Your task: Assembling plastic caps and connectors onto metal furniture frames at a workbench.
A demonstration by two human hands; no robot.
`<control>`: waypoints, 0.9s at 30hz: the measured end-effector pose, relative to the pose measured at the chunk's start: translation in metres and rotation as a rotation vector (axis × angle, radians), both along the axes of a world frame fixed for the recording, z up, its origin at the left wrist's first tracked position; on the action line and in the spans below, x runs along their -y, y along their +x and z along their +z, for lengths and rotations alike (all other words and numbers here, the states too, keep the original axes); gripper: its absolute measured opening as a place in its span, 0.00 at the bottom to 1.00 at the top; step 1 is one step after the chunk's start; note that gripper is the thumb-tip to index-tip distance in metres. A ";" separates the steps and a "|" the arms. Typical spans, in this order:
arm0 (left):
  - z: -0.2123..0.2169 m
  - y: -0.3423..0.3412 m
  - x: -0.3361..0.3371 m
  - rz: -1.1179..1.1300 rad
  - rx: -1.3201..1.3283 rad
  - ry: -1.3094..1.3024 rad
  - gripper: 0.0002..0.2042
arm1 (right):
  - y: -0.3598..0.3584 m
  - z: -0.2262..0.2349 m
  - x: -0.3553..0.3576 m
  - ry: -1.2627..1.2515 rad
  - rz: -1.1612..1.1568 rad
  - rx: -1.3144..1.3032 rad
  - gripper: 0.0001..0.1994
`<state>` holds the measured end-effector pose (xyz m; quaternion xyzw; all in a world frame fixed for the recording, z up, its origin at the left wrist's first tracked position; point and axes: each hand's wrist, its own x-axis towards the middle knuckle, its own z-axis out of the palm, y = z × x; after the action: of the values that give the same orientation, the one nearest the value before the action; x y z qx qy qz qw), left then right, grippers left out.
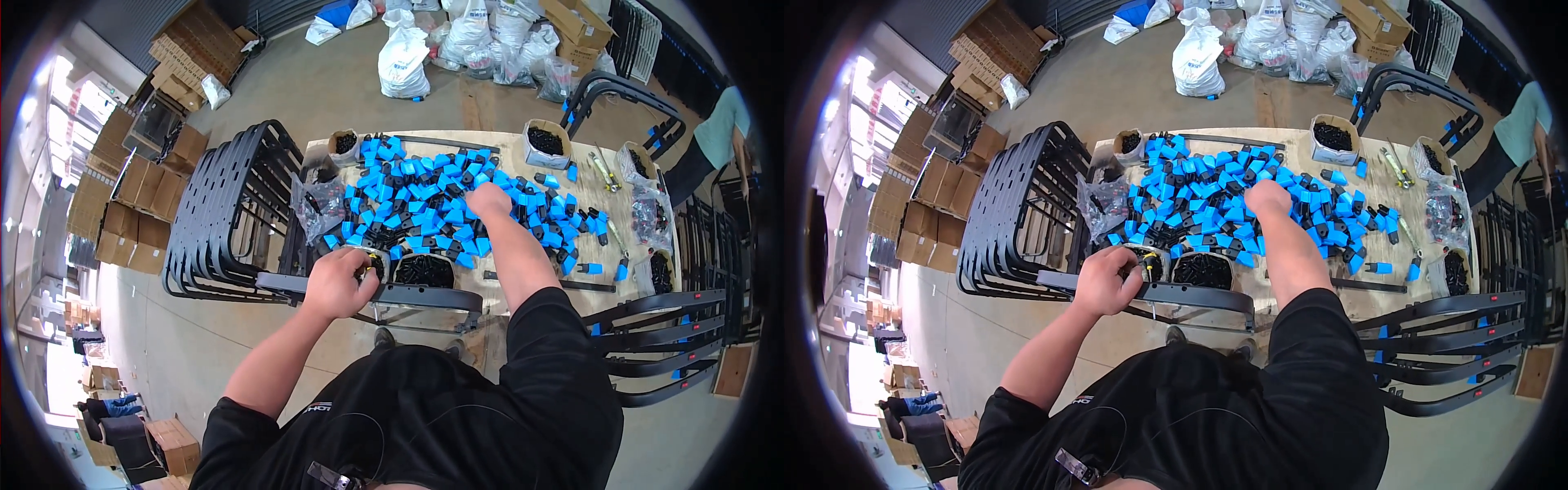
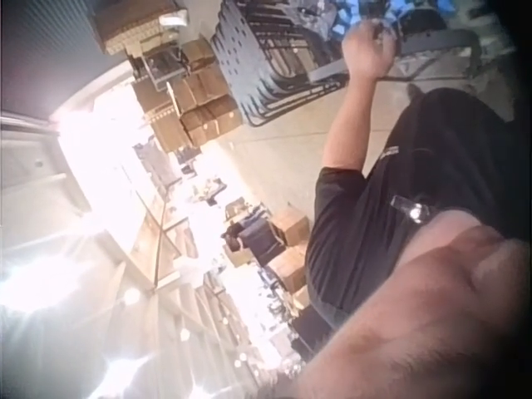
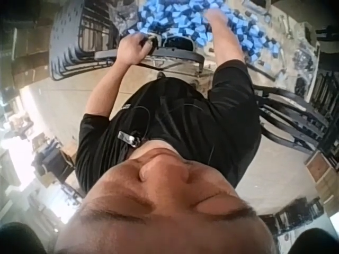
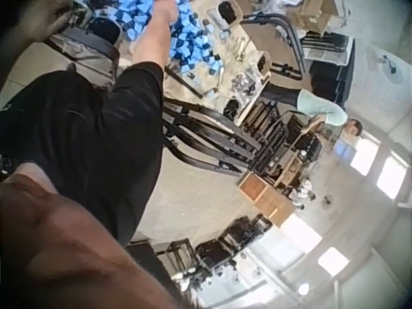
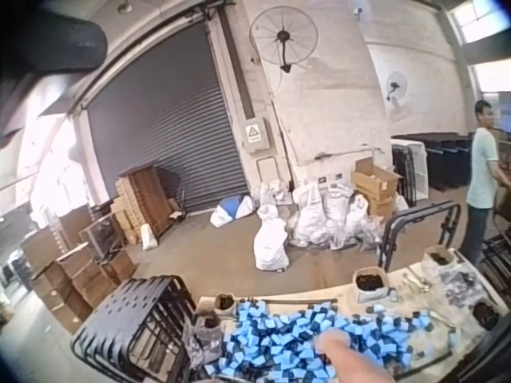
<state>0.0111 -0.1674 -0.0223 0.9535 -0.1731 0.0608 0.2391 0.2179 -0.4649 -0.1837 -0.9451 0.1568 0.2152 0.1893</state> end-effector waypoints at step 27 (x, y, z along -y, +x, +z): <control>-0.001 -0.001 0.001 -0.002 -0.002 -0.002 0.07 | -0.062 -0.043 0.052 -0.098 0.578 0.208 0.15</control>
<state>0.0103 -0.1680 -0.0236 0.9531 -0.1739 0.0596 0.2405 0.1555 -0.5170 -0.2268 -0.9756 -0.1283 0.1543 0.0895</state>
